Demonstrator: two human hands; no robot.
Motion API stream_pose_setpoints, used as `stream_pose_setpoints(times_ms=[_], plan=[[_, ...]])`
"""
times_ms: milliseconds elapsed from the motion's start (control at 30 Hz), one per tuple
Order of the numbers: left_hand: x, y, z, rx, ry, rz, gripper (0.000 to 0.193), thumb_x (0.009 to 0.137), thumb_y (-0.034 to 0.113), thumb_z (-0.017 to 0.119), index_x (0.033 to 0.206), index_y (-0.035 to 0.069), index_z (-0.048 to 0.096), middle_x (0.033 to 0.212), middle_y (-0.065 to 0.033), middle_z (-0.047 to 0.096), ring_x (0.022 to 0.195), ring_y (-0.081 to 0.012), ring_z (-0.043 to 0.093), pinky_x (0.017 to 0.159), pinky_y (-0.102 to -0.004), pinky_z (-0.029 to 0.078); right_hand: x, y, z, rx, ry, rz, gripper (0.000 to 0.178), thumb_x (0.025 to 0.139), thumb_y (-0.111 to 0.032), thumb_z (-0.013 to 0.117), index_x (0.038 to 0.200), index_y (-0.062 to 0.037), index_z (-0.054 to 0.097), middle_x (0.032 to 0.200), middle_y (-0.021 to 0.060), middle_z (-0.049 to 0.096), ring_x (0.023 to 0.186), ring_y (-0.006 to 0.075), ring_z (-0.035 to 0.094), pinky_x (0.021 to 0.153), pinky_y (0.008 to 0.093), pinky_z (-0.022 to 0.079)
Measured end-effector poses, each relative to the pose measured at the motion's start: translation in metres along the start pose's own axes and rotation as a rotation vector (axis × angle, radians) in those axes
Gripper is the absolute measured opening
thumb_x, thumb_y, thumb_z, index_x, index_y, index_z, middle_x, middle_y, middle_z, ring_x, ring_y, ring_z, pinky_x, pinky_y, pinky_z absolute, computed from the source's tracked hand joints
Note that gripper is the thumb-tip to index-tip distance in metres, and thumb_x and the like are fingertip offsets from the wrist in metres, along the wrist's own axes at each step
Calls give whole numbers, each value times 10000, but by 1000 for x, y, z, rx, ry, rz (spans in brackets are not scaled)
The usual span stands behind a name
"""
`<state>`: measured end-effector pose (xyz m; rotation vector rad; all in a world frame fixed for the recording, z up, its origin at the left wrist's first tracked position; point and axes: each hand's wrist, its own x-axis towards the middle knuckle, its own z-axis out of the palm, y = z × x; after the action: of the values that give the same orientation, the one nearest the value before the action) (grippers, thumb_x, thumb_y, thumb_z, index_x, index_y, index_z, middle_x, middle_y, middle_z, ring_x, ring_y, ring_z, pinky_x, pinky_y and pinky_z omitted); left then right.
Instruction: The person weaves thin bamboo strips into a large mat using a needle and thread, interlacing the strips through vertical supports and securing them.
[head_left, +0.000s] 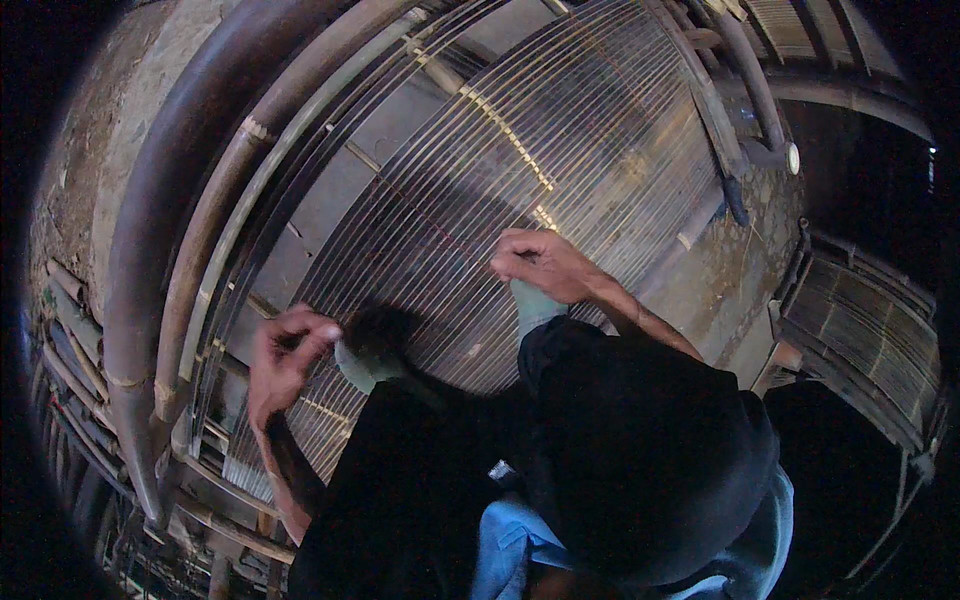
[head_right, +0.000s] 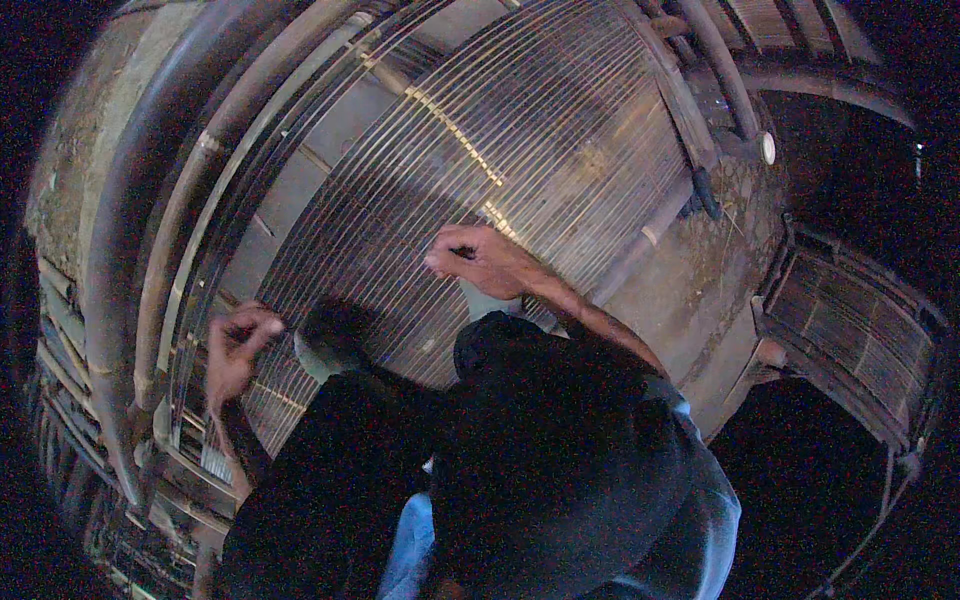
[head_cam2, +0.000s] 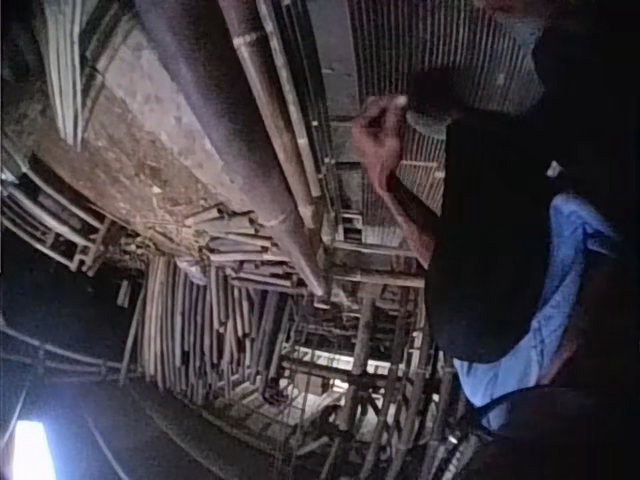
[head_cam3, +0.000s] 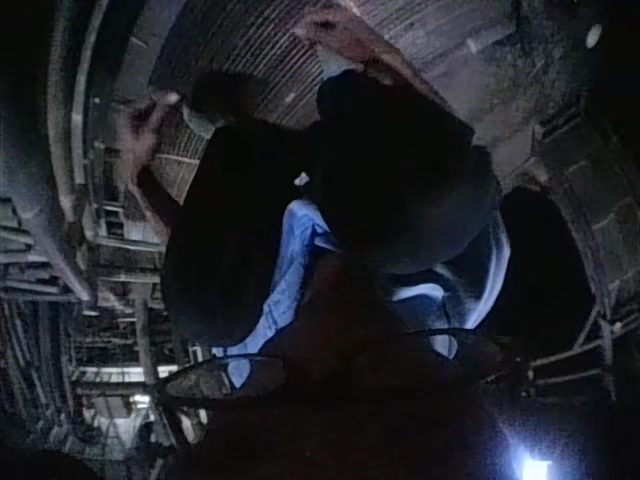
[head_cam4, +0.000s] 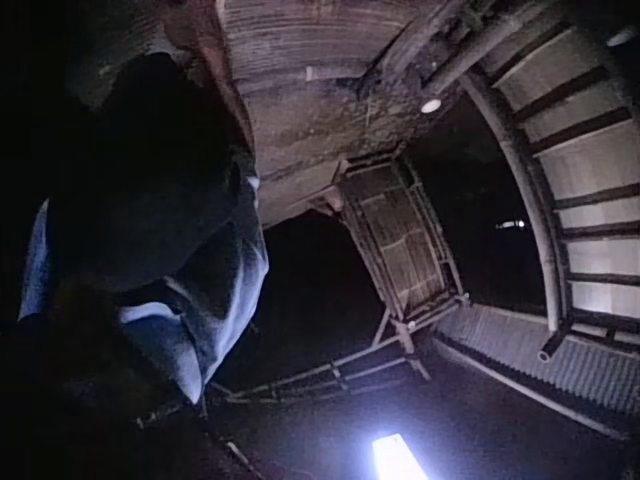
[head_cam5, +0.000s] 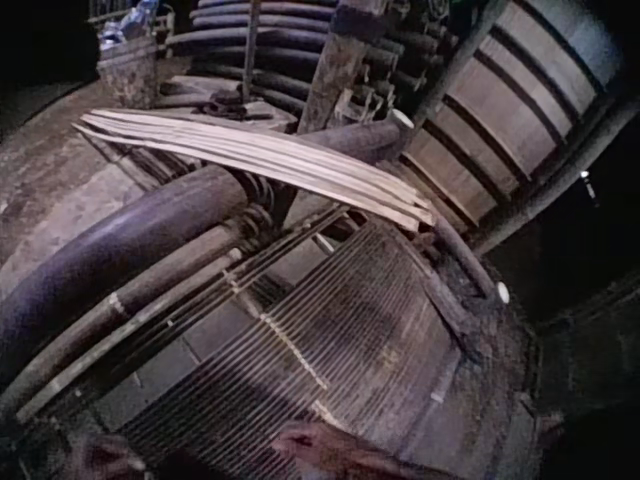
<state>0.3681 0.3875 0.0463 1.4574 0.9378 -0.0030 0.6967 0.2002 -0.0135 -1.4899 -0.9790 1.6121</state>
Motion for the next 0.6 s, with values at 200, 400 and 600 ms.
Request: stream_pose_setpoints(times_ms=[200,400,600], plan=[[9,-9,-24,-175,307,28,152,896,122,718,899,-30,733,819,-56,672,773,-121,595,730,-274,457,-11,7,-7,-53,-8,24,184,973,-120,624,845,12,637,833,29,569,801,103,532,744,263,439],[-3,-33,-58,-188,631,98,212,937,199,691,869,1,725,840,-75,701,779,-132,614,718,-273,459,-27,24,-21,-98,56,174,327,975,-309,645,842,-11,662,862,19,585,828,95,538,739,286,450],[-4,-40,-60,-760,786,99,213,948,113,648,1105,-31,635,973,-109,678,809,-159,622,607,-251,464,-40,38,-32,-126,33,327,315,961,-293,666,871,8,669,788,9,576,771,85,516,716,287,452]])
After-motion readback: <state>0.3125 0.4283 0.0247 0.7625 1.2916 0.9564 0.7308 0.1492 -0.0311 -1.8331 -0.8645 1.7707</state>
